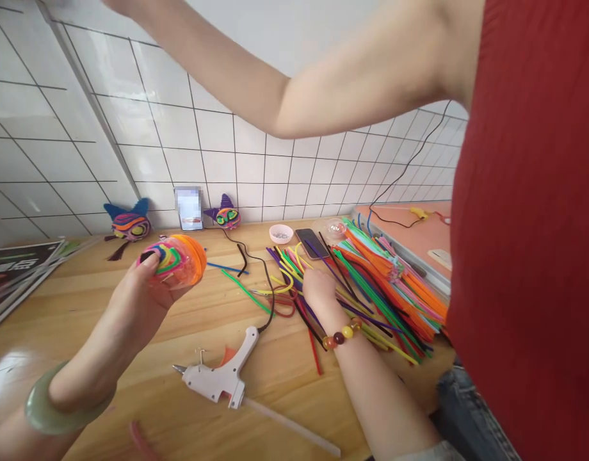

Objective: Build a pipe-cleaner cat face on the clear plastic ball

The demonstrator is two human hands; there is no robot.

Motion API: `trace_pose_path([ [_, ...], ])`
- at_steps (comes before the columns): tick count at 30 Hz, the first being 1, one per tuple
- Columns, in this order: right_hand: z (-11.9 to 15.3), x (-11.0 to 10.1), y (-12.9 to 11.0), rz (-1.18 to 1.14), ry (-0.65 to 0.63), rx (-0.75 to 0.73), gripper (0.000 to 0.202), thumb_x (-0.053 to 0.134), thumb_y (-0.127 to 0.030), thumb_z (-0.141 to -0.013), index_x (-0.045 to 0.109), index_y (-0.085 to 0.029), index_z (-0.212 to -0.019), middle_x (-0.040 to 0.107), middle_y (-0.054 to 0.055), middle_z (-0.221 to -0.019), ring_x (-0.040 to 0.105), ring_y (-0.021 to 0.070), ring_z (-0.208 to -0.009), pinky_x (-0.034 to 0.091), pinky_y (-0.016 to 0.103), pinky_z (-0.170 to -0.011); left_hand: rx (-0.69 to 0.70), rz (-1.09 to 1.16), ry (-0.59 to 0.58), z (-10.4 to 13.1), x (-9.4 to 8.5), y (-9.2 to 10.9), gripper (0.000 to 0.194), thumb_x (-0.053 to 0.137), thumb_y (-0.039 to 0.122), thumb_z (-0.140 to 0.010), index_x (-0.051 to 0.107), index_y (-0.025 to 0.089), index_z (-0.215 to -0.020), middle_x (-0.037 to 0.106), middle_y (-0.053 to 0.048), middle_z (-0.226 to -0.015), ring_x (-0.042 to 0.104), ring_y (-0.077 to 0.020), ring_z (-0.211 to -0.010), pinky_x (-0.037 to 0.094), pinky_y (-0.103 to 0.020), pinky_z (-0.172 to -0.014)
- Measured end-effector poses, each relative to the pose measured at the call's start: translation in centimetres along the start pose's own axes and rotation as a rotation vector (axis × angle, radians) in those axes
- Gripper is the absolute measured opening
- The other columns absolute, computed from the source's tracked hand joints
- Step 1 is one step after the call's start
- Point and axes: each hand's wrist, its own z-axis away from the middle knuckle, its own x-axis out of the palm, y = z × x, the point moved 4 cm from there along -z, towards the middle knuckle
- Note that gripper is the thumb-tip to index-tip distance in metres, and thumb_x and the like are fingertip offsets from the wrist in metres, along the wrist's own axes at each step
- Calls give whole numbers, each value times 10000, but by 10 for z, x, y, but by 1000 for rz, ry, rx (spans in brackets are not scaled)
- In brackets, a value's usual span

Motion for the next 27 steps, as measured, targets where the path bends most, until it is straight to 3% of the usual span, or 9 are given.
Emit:
trace_pose_path([
  [7,0,-13,10,-44,87,7,238,487,-284,-912,579,-149,-1085,611,86,-1076,596,192,-960,483,371,-829,-6,-23,10,-1,-2,-3,284,637,364,-737,588,207,-969,646,-85,-1082,606,-262,-1021,524,-416,-823],
  [10,-4,-26,33,-73,152,70,259,407,-201,-928,623,-190,-1071,649,113,-1050,602,206,-1002,454,312,-839,-5,-26,3,0,-1,-2,283,638,368,-735,592,209,-965,651,-79,-1069,619,-248,-993,527,-407,-818],
  [13,-10,-32,65,-80,167,223,279,412,-169,-912,615,-196,-1101,643,131,-1072,598,246,-1019,464,345,-813,-8,-20,6,1,1,-1,280,638,360,-736,589,206,-965,649,-81,-1070,617,-249,-993,528,-409,-813],
  [15,-13,-29,85,-81,140,330,240,455,-176,-900,619,-161,-1074,632,147,-1066,601,257,-998,477,370,-799,-10,-17,7,1,1,-1,279,635,355,-740,587,203,-969,644,-84,-1073,613,-253,-997,527,-416,-812],
  [19,-20,-13,105,-99,72,443,272,518,-293,-896,542,-153,-1129,570,84,-1131,588,194,-951,502,390,-801,-10,-17,1,1,1,0,283,635,359,-741,592,203,-973,637,-83,-1071,607,-250,-995,529,-409,-806],
  [23,-24,-1,108,-124,73,460,285,523,-294,-893,533,-150,-1140,558,87,-1145,584,194,-956,503,388,-803,-1,-16,15,1,-1,1,289,636,373,-737,596,215,-975,633,-76,-1074,604,-250,-996,528,-415,-807],
  [27,-23,-5,103,-152,183,389,252,540,-264,-880,573,-127,-1089,591,109,-1088,595,214,-949,497,391,-797,-4,-6,26,3,1,0,295,640,364,-735,599,203,-978,624,-74,-1059,598,-243,-980,532,-410,-791],
])
